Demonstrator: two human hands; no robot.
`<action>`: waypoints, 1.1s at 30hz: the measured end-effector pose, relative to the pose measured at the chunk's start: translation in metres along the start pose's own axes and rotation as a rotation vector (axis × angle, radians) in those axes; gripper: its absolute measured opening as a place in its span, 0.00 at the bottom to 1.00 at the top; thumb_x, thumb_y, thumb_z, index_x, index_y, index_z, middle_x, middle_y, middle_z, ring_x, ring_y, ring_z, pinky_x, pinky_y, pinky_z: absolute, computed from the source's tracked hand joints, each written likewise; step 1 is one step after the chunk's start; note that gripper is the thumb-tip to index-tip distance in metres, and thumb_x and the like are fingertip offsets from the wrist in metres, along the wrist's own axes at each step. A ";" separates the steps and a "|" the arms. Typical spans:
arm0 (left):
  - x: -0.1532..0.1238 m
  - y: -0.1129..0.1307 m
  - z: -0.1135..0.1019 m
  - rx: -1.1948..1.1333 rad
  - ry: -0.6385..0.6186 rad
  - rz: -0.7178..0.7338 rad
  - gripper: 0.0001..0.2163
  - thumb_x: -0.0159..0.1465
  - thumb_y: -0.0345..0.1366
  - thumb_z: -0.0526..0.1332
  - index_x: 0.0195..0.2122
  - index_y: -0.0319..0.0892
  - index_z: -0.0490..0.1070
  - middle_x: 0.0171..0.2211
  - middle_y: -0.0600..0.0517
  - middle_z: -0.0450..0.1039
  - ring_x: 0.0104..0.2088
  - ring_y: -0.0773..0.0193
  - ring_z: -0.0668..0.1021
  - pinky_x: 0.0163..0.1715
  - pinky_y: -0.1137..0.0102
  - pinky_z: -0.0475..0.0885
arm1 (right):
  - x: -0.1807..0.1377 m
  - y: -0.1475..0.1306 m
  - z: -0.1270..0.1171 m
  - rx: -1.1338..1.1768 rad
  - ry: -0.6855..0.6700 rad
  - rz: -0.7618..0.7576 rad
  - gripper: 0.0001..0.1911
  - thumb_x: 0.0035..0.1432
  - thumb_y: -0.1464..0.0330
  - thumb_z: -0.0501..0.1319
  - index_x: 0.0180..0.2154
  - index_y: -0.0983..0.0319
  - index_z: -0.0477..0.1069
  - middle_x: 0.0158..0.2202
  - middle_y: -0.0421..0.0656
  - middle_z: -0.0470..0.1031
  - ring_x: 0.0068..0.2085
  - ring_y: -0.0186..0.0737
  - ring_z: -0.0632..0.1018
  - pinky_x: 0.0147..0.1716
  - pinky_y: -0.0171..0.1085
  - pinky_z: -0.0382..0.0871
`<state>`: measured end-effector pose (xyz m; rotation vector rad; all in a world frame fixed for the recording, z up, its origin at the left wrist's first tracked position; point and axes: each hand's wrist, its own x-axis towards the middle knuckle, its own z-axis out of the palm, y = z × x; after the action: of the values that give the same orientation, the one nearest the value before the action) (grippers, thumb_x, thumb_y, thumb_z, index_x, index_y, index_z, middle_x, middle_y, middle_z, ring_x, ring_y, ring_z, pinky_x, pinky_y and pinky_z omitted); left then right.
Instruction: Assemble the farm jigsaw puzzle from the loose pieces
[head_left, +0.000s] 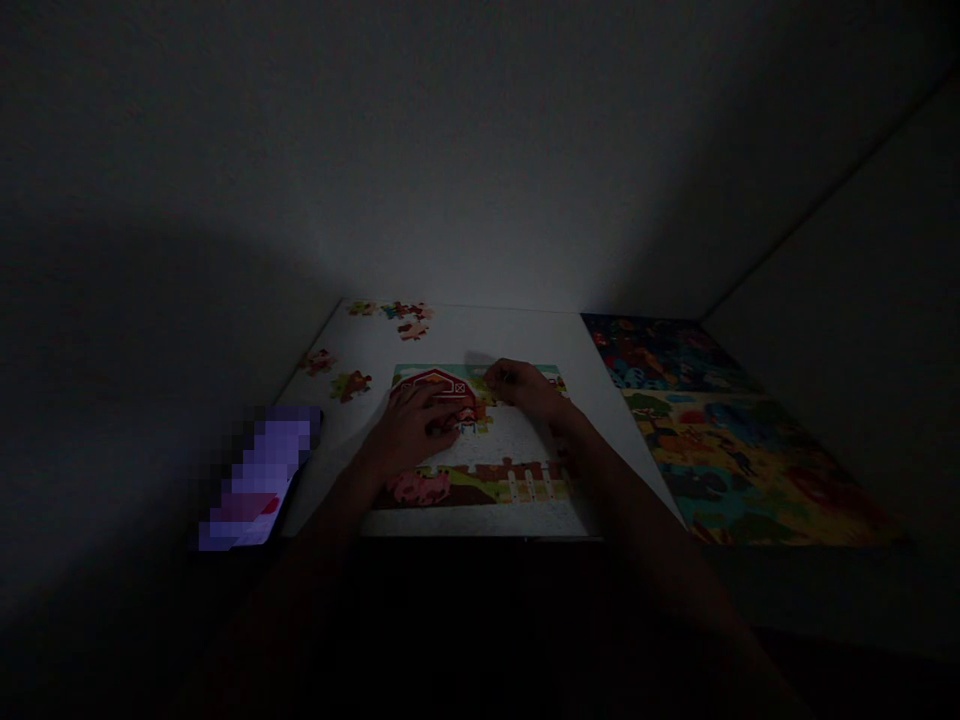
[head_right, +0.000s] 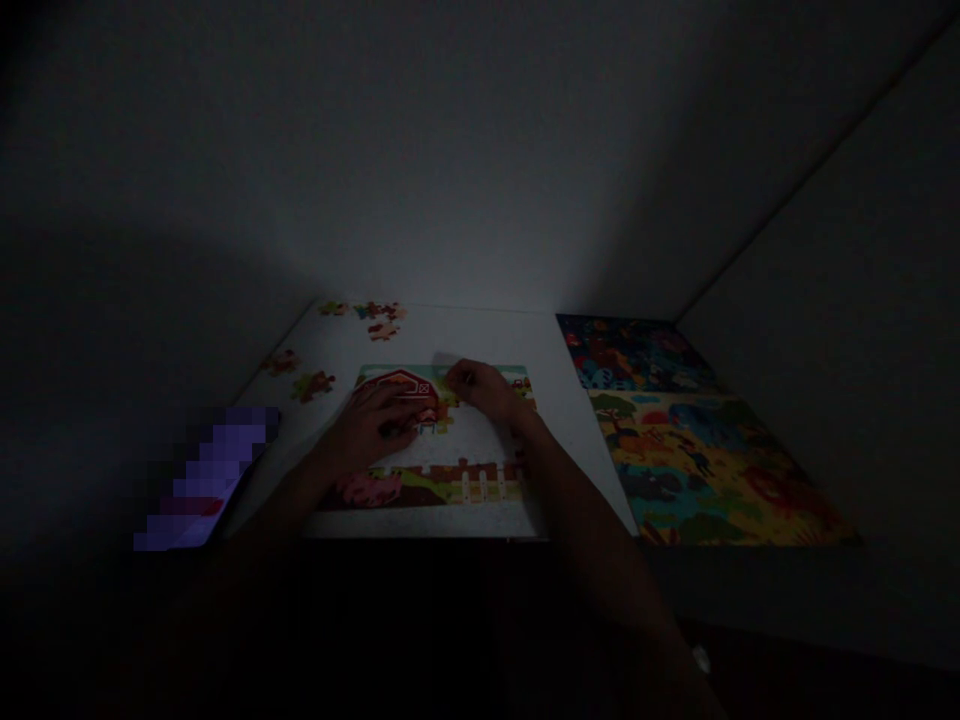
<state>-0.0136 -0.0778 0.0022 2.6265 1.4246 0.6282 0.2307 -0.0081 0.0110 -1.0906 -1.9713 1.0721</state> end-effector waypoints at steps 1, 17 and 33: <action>0.000 0.000 0.000 -0.006 0.002 0.005 0.16 0.63 0.42 0.62 0.52 0.54 0.74 0.58 0.50 0.66 0.59 0.52 0.66 0.60 0.51 0.58 | 0.001 0.003 -0.003 0.004 0.050 0.017 0.11 0.55 0.63 0.59 0.35 0.64 0.72 0.32 0.41 0.74 0.31 0.34 0.70 0.31 0.33 0.65; 0.000 0.009 -0.008 0.100 0.012 0.067 0.16 0.66 0.40 0.57 0.55 0.52 0.71 0.56 0.48 0.67 0.60 0.53 0.65 0.61 0.51 0.58 | 0.008 0.030 -0.020 -0.189 0.392 0.120 0.11 0.55 0.66 0.56 0.37 0.62 0.74 0.33 0.41 0.76 0.34 0.36 0.73 0.37 0.35 0.67; -0.002 0.009 -0.008 0.127 -0.032 0.058 0.18 0.66 0.40 0.57 0.58 0.53 0.66 0.54 0.48 0.66 0.58 0.52 0.65 0.61 0.49 0.55 | 0.010 0.035 -0.018 -0.308 0.331 0.148 0.10 0.56 0.69 0.58 0.39 0.62 0.75 0.37 0.43 0.77 0.37 0.38 0.75 0.40 0.36 0.67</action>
<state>-0.0107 -0.0856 0.0113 2.7701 1.4295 0.5152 0.2537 0.0182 -0.0102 -1.4926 -1.8438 0.6175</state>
